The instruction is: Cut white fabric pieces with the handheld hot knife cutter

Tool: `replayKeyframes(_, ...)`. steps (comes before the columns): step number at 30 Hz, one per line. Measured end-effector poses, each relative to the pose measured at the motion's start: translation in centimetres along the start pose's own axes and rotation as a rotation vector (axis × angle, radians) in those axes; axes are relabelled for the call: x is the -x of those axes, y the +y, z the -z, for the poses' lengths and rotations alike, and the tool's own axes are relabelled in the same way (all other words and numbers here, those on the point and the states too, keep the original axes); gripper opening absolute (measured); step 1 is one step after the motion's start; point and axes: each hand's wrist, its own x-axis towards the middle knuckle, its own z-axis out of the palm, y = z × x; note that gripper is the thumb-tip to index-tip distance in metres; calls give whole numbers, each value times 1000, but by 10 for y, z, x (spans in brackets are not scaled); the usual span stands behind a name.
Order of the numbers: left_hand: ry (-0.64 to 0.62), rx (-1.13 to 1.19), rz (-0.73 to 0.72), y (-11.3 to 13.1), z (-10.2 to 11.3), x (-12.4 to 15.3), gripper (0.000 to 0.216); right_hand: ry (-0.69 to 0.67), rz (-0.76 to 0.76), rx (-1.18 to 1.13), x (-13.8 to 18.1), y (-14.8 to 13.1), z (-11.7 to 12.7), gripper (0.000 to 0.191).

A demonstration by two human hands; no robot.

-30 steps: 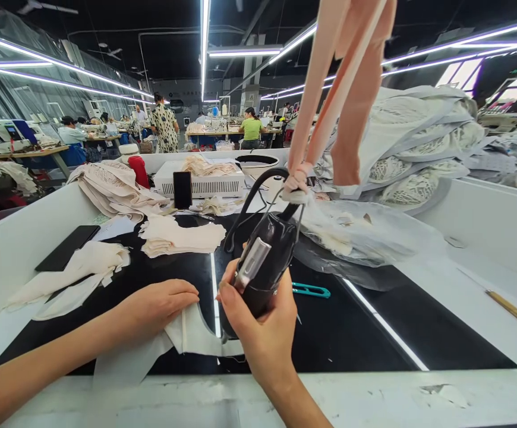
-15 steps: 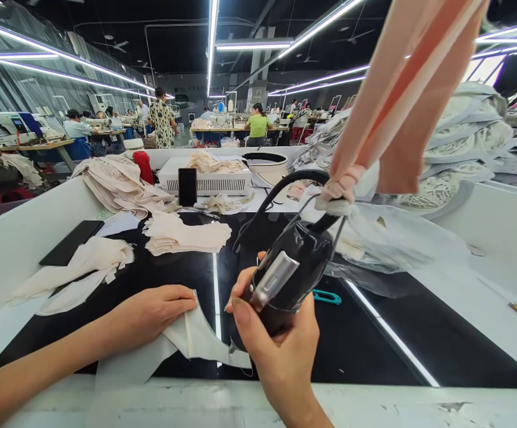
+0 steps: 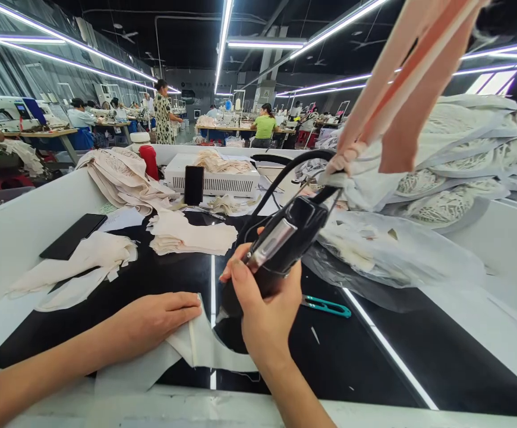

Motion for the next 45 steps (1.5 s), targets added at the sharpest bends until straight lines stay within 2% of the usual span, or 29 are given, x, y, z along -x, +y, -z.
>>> replayKeyframes(4, -16, -21, 5, 1, -1, 0, 45, -2, 23, -15, -9, 19, -14, 35)
replayKeyframes(9, 15, 4, 8, 1, -4, 0, 40, -30, 37, -35, -12, 31, -18, 28)
replayKeyframes(28, -10, 1, 14, 2, -5, 1, 46, -68, 61, -42, -8, 34, -20, 23)
replayKeyframes(31, 5, 16, 24, 3, -1, 0, 45, -48, 39, -55, -7, 30, -18, 29)
replayKeyframes(35, 30, 48, 20, 6, 4, -1, 41, -18, 7, -61, -3, 25, -14, 47)
replayKeyframes(40, 10, 98, 40, 4, 5, -1, 39, -31, 27, -48, 0, 24, -12, 38)
replayKeyframes(45, -27, 136, 57, 3, 4, -1, 43, -39, 38, -56, 1, 26, -13, 40)
